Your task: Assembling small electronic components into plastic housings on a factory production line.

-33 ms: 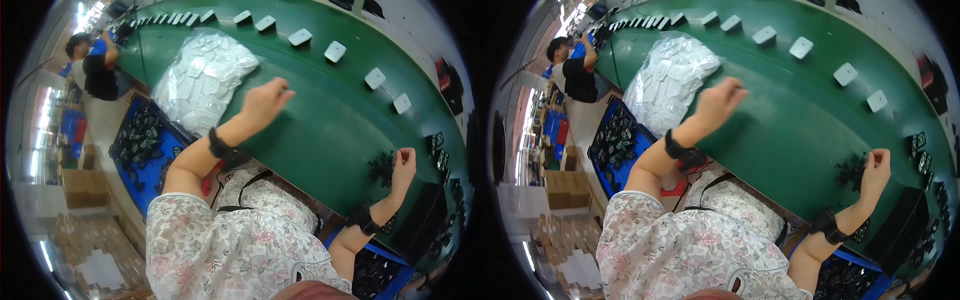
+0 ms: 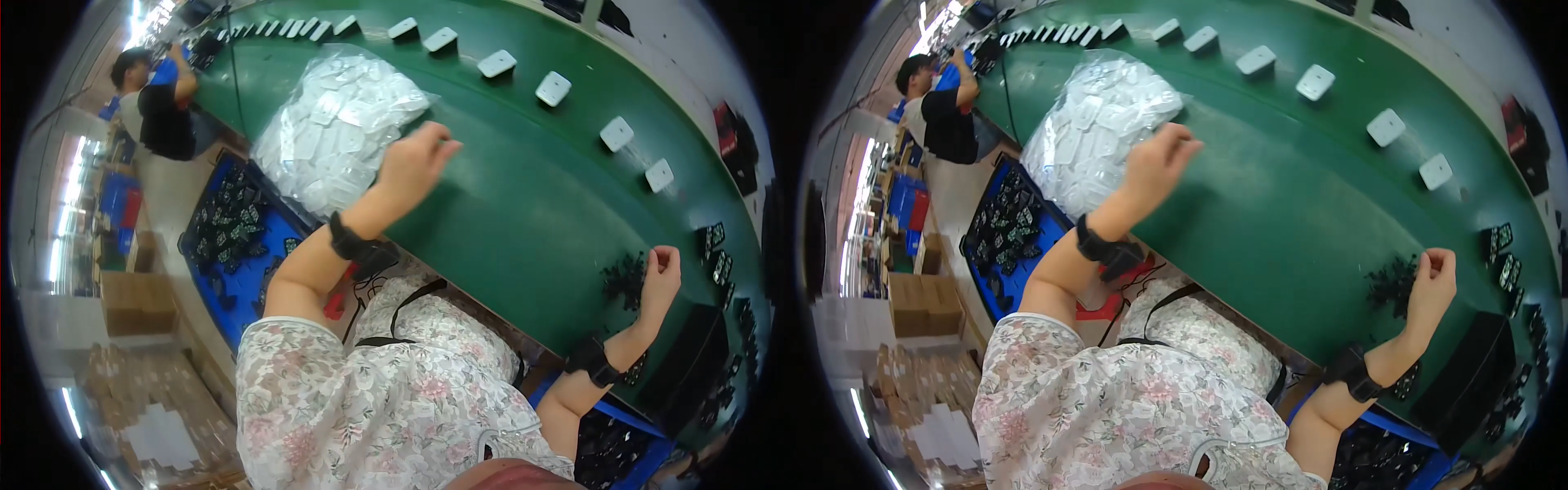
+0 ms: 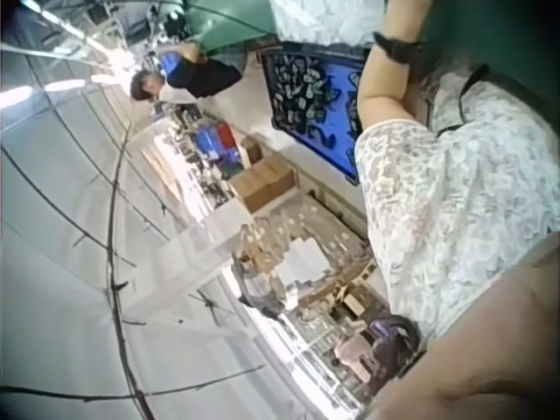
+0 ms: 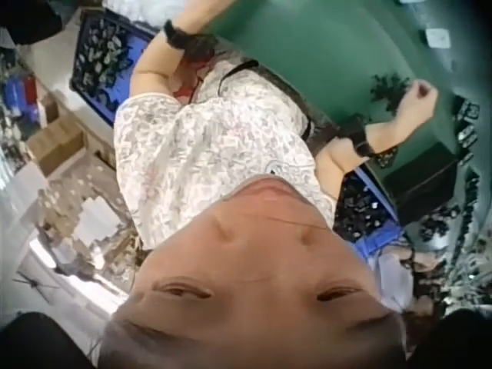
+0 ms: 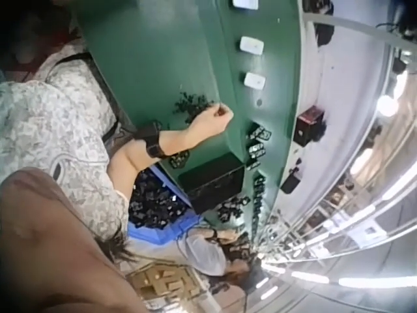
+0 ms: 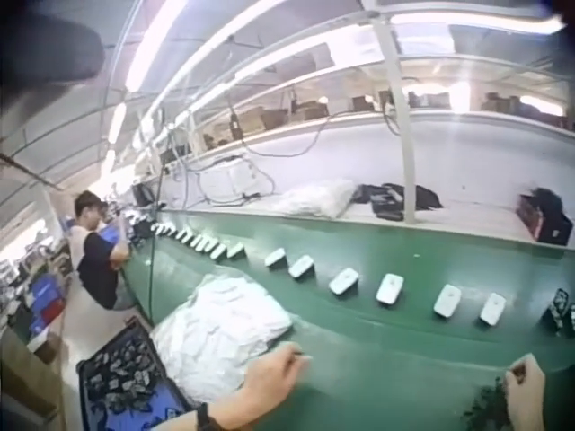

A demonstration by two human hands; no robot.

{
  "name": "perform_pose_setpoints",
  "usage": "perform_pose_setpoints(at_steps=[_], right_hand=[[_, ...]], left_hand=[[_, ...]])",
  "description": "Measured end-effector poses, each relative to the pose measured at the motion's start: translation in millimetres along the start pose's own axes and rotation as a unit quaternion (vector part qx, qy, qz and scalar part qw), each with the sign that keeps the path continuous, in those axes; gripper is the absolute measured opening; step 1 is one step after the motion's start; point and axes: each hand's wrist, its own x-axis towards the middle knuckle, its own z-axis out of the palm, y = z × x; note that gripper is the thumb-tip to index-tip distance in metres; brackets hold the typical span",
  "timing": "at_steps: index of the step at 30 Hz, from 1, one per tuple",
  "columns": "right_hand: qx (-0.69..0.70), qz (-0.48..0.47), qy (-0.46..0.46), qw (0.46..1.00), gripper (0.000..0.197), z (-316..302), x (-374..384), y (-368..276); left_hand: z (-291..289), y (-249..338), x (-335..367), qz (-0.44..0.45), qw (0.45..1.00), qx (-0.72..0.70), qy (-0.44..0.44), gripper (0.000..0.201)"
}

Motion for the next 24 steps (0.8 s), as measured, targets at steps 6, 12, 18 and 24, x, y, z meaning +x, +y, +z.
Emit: perform_pose_setpoints(at_steps=[6, 12, 18, 24], right_hand=[[0.041, 0.013, 0.052, 0.998, 0.013, 3, 7, 3], [0.197, -0.022, 0.01, 0.98, 0.019, 24, 4, -3], [0.282, 0.028, -0.004, 0.959, 0.015, 32, 3, -30], [0.325, 0.022, 0.012, 0.945, 0.019, 23, -10, -43]], left_hand=[[-91, -115, -2, -0.064, 0.967, 0.211, 0.131, 0.019], [-100, -159, 41, -0.173, 0.915, 0.348, -0.112, 0.046], [-113, -214, 26, -0.15, 0.955, 0.256, 0.02, 0.048], [-91, -161, 31, -0.049, 0.968, 0.177, 0.17, 0.023]])
